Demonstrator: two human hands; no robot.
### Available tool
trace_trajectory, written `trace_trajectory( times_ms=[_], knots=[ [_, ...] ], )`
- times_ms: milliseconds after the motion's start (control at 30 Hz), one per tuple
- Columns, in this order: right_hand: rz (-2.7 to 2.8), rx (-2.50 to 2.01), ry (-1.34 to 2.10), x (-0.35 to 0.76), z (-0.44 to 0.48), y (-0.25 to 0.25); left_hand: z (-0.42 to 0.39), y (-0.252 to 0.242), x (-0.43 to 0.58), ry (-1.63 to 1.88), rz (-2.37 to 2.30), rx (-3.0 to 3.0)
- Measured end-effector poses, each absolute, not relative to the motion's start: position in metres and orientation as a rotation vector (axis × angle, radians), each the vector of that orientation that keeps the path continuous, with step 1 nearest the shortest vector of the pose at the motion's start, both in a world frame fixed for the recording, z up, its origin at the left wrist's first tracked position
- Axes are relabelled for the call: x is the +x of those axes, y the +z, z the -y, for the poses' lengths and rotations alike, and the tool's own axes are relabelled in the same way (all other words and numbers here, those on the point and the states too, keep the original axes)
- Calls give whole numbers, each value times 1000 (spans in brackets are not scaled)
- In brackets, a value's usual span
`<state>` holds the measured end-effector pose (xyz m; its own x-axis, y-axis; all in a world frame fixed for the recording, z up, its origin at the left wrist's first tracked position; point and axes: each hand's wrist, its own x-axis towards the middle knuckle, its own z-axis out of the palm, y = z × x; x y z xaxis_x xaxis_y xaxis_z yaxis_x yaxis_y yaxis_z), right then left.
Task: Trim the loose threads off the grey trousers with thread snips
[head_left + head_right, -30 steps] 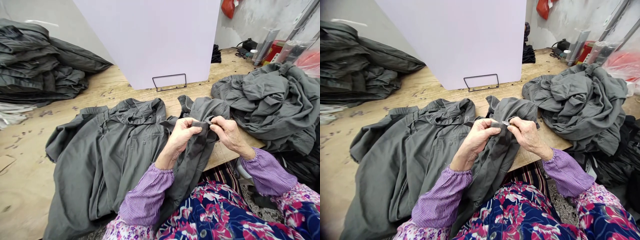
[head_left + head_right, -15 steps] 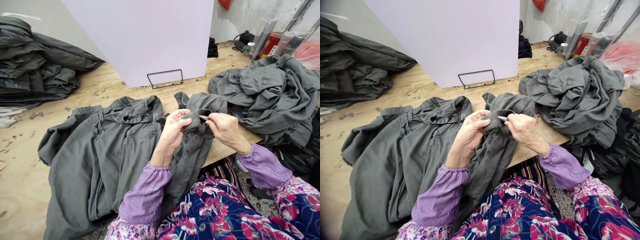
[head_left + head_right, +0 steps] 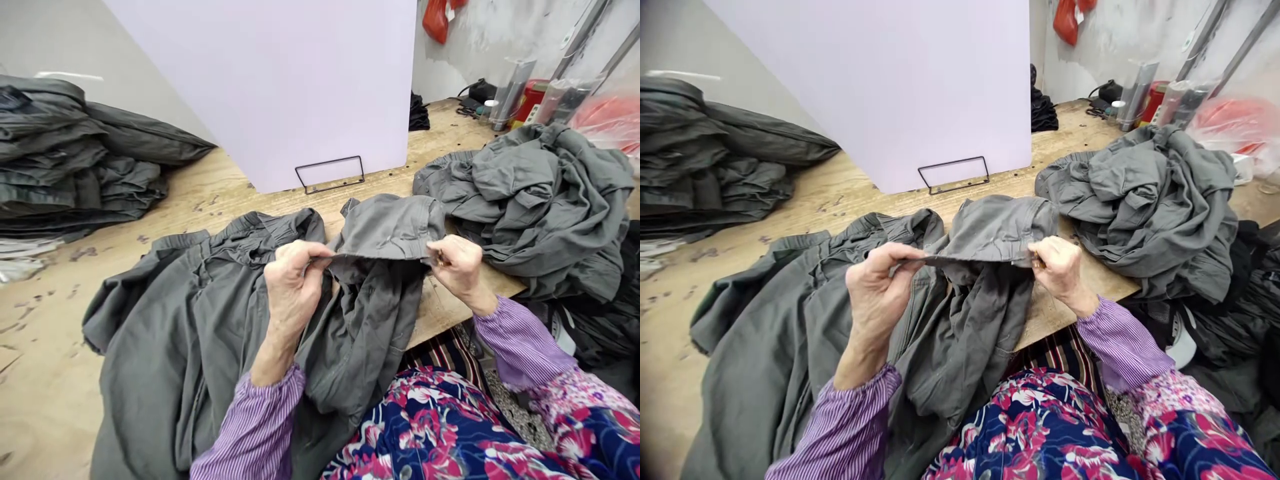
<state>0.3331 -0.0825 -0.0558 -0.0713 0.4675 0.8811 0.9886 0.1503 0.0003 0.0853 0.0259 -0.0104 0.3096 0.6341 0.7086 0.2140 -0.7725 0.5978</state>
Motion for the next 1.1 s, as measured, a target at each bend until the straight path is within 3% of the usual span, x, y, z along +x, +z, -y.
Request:
trace_trajectory(
  times_ms=[233, 467, 833, 1100],
  knots=[
    [1816, -1279, -640, 317, 111, -98, -16, -84, 60, 1154, -1003, 2490],
    [1728, -1316, -591, 318, 111, -118, 30, -77, 93, 1494, -1082, 2496],
    [1675, -1336, -564, 313, 108, -125, -9, -74, 177, 720, -851, 2982],
    [1600, -1355, -492, 318, 114, -129, 26, -67, 140, 1251, -945, 1996]
  ],
)
